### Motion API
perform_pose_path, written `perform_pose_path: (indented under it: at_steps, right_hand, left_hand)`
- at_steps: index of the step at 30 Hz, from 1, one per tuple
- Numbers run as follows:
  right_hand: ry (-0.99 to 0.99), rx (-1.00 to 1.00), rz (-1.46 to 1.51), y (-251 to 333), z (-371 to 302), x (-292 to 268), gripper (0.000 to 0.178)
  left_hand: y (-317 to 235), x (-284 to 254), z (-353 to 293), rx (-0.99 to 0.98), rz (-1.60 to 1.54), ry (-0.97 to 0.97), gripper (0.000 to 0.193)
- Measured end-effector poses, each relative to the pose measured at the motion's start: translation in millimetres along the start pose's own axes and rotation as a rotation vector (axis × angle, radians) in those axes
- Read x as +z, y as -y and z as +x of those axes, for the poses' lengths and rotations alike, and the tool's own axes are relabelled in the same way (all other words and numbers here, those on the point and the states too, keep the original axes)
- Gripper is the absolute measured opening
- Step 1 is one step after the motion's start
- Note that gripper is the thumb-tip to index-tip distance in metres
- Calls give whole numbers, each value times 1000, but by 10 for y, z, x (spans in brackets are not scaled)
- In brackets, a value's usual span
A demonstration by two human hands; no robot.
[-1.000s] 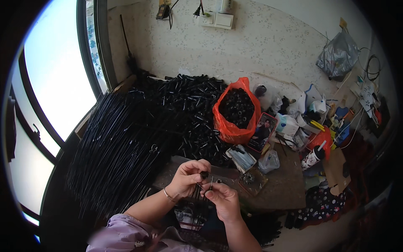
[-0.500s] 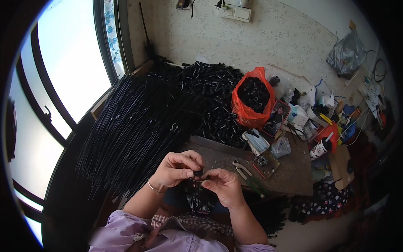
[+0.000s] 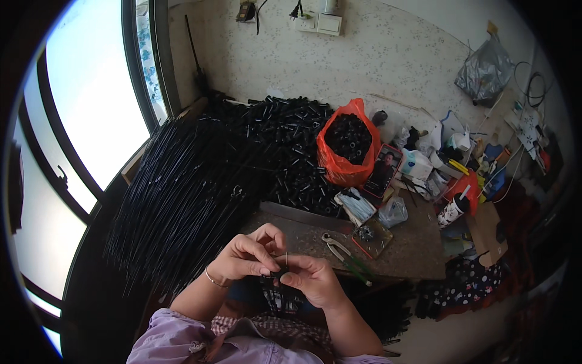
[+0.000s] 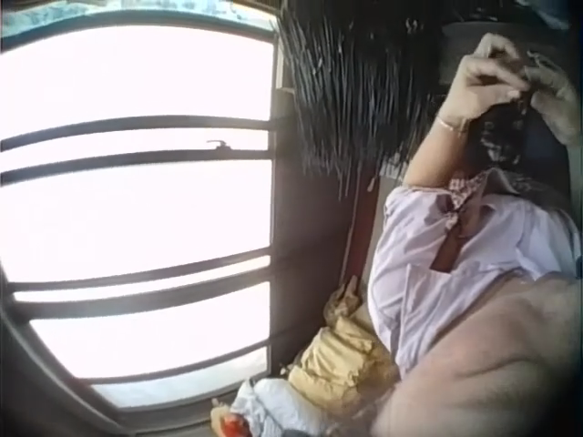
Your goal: Assembling and trimming bundles of black rods at a workstation using cutting tools.
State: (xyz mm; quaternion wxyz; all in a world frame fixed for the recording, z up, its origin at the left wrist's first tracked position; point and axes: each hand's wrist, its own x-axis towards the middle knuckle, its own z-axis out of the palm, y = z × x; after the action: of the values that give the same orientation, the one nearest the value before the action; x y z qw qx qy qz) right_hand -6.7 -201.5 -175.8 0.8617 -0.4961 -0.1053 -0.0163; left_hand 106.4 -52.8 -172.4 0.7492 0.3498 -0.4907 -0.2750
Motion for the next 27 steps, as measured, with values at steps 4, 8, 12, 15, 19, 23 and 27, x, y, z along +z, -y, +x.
perform_pose_path:
  at_steps: [4,8,12,15,19,23,27]
  right_hand:
    - [-165,-145,-138,-95,-31,-114,29]
    - [-398,-268,-172,-143,-20,-111,27]
    - [-448,-369,-164,-189,4,-131,29]
    - [-405,-327,-64,-158,7,-153,27]
    - [-317,-364,-89,-146,9,-177,24]
    - [-353,-364,-149,-135,52,-144,21]
    - [-316,-364,-272,-117,72,-215,18]
  left_hand:
    - [250,94,-49,195,438,-451,20]
    - [225,322,-48,427,993,-490,17]
    - [322,332,16,250,636,-452,13]
    - [328,324,46,206,636,-452,13]
    - [314,249,46,84,312,-343,13]
    - [355,227,9,108,212,-298,14]
    - [350,295,4,86,326,-387,23]
